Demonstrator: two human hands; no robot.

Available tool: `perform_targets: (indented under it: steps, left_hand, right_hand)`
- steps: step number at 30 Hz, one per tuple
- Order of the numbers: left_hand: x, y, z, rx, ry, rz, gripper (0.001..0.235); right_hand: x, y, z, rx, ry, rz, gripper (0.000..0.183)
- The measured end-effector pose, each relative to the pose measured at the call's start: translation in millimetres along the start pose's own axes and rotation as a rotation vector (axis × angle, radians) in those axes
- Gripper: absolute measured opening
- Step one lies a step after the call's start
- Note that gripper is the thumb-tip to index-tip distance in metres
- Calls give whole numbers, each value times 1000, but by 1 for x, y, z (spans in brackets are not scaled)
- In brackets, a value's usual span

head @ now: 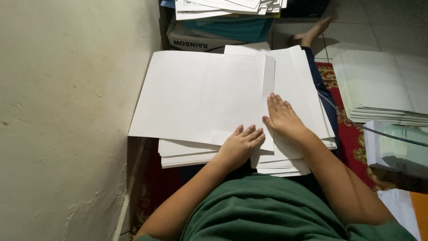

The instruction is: Folding large white paper sheets and stacking them on the floor.

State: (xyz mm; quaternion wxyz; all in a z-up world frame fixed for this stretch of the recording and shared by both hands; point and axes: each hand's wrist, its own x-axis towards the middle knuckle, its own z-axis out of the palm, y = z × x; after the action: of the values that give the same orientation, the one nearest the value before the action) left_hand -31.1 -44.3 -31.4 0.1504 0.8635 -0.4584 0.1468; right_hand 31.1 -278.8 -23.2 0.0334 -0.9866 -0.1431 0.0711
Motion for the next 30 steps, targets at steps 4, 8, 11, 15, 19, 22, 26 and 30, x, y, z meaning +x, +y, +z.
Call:
perform_targets:
  steps: [4,8,11,15,19,22,26,30]
  left_hand:
    - [-3,-4,14,-10,18,-7,53]
    - [-2,-5,17,-23,21,-24,55]
    - [-2,-7,23,-48,24,-28,57]
    - [-3,-8,13,-97,1,-53,63]
    - [-3,-15,11,-200,-15,-57,60]
    - [-3,-15,15,-231,-35,-74,65]
    - [-3,-15,15,-197,-44,-89,62]
    - [-3,-14,20,-177,-53,-100,62]
  right_hand:
    - [-18,-15,0,-44,5,18,84]
    - [-37,-27,-7,-73,-52,-2,81]
    - [-20,-17,-15,-37,-17,-14,83]
    - [36,18,-12,-4,58,11,81]
    - [30,9,-18,-2,76,24,78]
    - [-7,-17,-18,-34,44,29,78]
    - [-42,-34,-8,-45,-16,24,80]
    - [-31,-26,-19,-22,8,22,81]
